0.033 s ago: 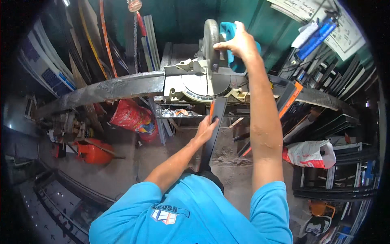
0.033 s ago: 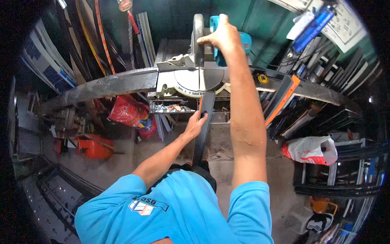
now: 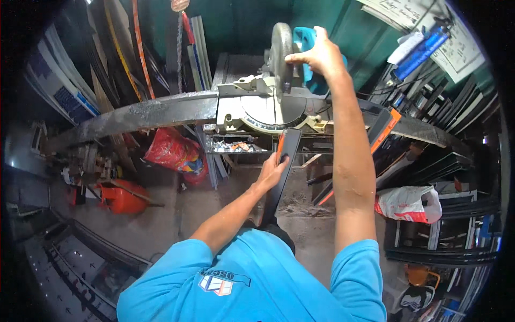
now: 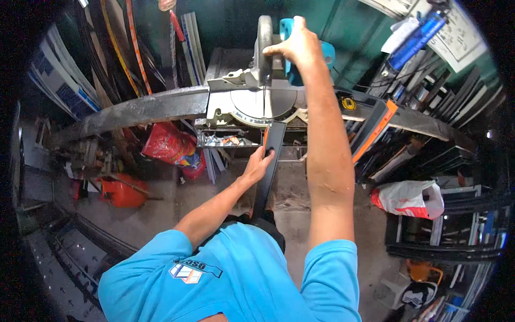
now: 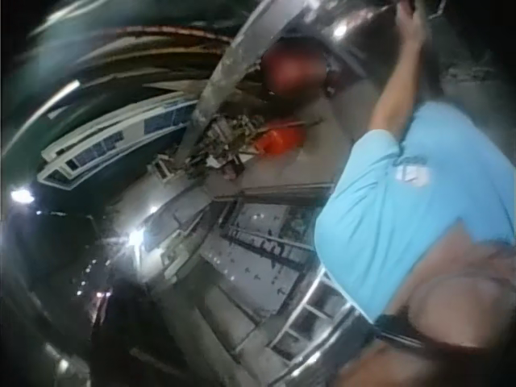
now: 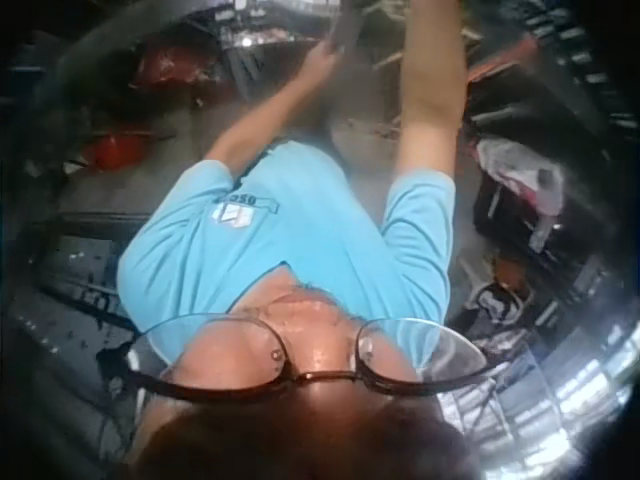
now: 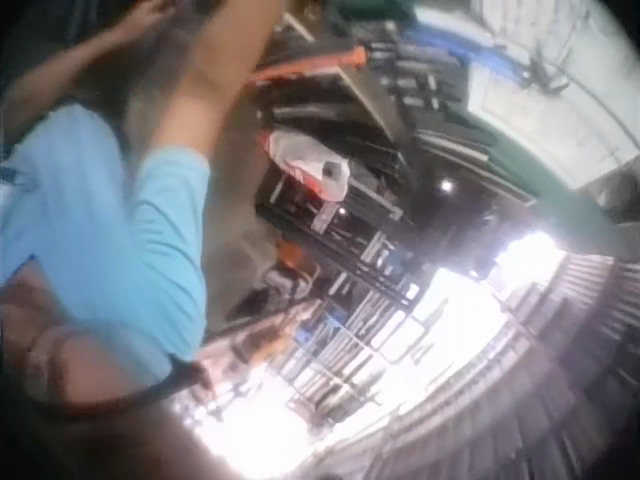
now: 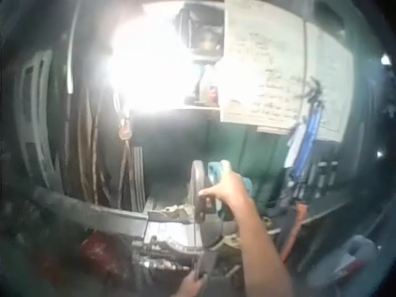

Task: The person uses a miter saw to cut a long black metal profile into smaller segments. They measure the profile with a tape measure, mark it with a pencil, and then operate the saw to make precise cuts. The person handles the cut pieces and the saw throughout the process.

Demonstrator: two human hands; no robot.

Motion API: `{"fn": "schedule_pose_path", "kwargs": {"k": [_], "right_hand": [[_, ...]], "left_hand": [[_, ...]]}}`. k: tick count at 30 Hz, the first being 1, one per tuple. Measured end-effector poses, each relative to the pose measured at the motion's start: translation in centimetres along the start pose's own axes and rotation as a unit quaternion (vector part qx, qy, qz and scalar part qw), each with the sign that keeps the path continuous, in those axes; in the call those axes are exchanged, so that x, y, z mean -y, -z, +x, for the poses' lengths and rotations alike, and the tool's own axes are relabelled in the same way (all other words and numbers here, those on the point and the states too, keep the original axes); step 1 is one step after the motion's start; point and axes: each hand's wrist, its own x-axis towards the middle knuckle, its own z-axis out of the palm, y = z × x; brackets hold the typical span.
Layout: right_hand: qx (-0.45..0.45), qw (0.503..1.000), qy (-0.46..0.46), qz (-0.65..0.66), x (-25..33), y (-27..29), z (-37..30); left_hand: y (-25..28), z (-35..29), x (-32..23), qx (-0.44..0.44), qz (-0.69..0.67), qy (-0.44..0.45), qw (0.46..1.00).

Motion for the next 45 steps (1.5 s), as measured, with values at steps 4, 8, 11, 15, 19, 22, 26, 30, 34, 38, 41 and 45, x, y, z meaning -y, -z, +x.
{"fn": "schedule_pose_path", "kwargs": {"k": [4, 8, 11, 15, 19, 22, 26, 30, 34, 38, 41, 45], "right_hand": [[-0.022, 0.999, 0.041, 0.003, -0.7, -0.2, 1.2], [0.026, 0.999, 0.007, 0.041, 0.2, 0.5, 1.4], [0.060, 0.991, -0.004, 0.116, 1.8, 1.1, 0.8], [0.059, 0.994, -0.011, 0.096, 1.9, 1.8, 0.4], [0.044, 0.997, 0.000, 0.067, 1.3, 1.1, 0.3], [0.014, 0.999, 0.031, 0.013, 0.6, 0.8, -0.1], [-0.063, 0.990, 0.086, -0.093, 0.5, 0.8, -1.5], [-0.261, 0.913, 0.299, -0.090, 1.9, 0.2, -6.9], [-0.027, 0.953, 0.226, 0.202, 0.8, -2.5, -20.8], [0.408, 0.815, -0.223, 0.345, -4.0, -7.6, -34.8], [0.386, 0.768, -0.331, 0.388, -8.0, -12.2, -42.4], [0.092, 0.591, -0.470, 0.649, -6.6, -13.9, -41.9]], "left_hand": [[-0.2, -1.3, 2.2, -0.017, -0.065, -0.017, 0.998], [0.6, -1.8, 3.4, -0.017, -0.049, -0.003, 0.999], [1.1, -1.7, 4.4, -0.013, -0.039, -0.001, 0.999], [2.0, -2.3, 3.1, 0.005, -0.030, 0.001, 1.000], [2.6, -2.6, 3.5, 0.023, -0.021, 0.007, 0.999], [2.9, -2.8, 3.5, 0.004, -0.024, -0.020, 1.000], [4.6, -3.4, 1.5, 0.006, -0.017, -0.015, 1.000], [6.8, -3.1, 4.1, -0.161, -0.164, -0.051, 0.972], [12.2, -2.8, 6.1, -0.367, -0.306, 0.101, 0.873], [16.2, -2.3, 7.4, -0.374, -0.520, 0.144, 0.754], [17.0, -2.8, 7.6, -0.377, -0.551, 0.201, 0.717], [15.5, -4.9, 9.1, -0.335, -0.574, 0.311, 0.679]]}}
